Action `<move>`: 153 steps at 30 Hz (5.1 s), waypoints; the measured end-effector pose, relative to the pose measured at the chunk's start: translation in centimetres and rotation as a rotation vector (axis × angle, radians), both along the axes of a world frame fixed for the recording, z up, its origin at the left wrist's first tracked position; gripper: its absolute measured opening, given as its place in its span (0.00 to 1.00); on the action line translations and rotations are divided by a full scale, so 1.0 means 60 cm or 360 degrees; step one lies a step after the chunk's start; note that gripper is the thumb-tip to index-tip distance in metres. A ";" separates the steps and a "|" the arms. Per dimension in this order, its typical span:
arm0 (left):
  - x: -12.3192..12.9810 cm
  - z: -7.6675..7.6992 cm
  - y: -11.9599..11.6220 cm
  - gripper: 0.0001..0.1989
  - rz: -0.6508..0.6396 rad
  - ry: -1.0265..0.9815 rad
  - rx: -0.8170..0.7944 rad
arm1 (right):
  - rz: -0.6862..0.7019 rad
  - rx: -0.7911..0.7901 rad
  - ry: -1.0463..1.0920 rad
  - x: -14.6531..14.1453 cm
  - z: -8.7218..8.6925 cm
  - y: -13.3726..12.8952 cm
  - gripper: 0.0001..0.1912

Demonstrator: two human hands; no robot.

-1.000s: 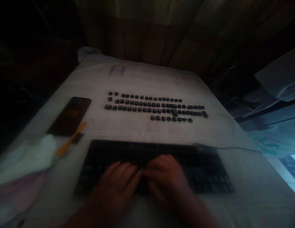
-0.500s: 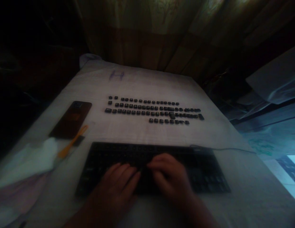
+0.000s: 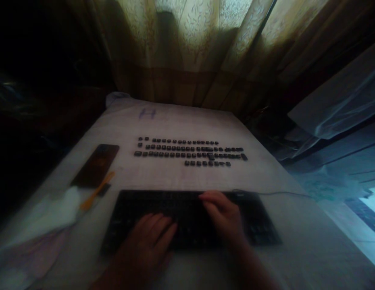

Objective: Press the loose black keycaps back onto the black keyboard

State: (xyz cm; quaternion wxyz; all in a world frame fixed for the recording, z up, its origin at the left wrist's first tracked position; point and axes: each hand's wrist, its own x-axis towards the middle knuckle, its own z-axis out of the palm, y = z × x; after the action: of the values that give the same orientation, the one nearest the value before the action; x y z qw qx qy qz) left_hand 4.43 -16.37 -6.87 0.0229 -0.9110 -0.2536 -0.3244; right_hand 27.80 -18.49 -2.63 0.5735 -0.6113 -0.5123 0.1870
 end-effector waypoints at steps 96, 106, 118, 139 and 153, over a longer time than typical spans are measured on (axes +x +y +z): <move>0.032 0.019 -0.017 0.16 0.0084 -0.0034 -0.0224 | 0.0617 -0.0495 -0.0768 -0.018 0.000 -0.028 0.11; 0.030 0.022 -0.016 0.16 0.0058 0.0047 -0.0235 | 0.0700 -0.0540 -0.0737 -0.015 0.009 -0.031 0.14; 0.030 0.018 -0.017 0.16 0.0054 0.0008 -0.0219 | 0.0680 -0.0432 -0.0719 -0.012 0.001 -0.032 0.13; 0.022 0.059 -0.008 0.14 -0.0042 0.0235 -0.0205 | 0.0653 -0.0557 -0.0739 -0.017 0.007 -0.029 0.12; 0.029 0.062 -0.009 0.14 -0.0006 0.0263 -0.0211 | 0.0701 -0.0614 -0.0886 -0.019 0.013 -0.024 0.12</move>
State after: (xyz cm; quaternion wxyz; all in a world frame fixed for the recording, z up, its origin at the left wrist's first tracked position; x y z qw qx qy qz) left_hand 6.18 -16.93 -3.16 -0.0171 -0.9346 -0.2701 -0.2307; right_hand 26.68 -19.96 -1.88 0.2338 -0.6106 -0.7223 0.2254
